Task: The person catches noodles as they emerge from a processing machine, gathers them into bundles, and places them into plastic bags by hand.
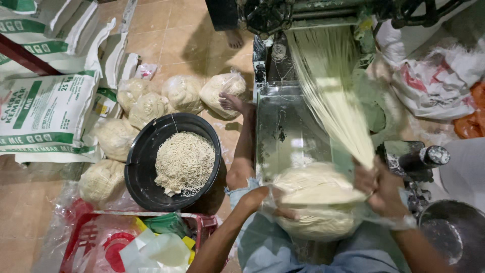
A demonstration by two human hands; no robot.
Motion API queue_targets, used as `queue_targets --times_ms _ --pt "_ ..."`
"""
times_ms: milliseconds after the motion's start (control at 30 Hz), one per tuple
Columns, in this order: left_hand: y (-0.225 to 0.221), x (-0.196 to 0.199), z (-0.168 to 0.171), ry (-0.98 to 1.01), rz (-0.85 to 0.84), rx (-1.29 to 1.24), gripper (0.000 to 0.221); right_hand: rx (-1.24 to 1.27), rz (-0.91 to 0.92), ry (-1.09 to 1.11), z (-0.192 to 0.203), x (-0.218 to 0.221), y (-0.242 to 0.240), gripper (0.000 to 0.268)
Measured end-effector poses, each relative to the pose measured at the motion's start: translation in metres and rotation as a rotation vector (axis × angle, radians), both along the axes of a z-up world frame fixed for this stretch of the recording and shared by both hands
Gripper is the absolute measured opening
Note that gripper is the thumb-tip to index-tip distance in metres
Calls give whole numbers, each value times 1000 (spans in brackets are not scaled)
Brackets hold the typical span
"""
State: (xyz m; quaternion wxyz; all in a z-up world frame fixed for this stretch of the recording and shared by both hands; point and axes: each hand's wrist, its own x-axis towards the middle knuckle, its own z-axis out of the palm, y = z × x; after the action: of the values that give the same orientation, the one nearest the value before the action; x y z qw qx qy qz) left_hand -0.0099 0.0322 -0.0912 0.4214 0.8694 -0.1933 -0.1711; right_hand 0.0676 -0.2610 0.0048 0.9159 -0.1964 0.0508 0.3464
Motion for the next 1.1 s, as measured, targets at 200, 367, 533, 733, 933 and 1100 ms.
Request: queue_targets --times_ms 200,367,533,733,933,1100 --pt "-16 -11 189 467 -248 227 98 -30 64 5 19 -24 -4 23" --pt "-31 -5 212 306 -173 50 77 -380 169 -237 23 -20 -23 29" --pt "-69 -7 155 428 87 130 43 -600 172 -204 3 -57 -12 21" --pt "-69 -20 95 179 -120 350 97 -649 259 -475 26 -76 -3 31" --pt "-59 -12 144 229 42 -338 43 -203 29 -30 -6 -39 -15 24" --pt "-72 15 100 386 178 -927 19 -181 -338 60 34 -32 27 27"
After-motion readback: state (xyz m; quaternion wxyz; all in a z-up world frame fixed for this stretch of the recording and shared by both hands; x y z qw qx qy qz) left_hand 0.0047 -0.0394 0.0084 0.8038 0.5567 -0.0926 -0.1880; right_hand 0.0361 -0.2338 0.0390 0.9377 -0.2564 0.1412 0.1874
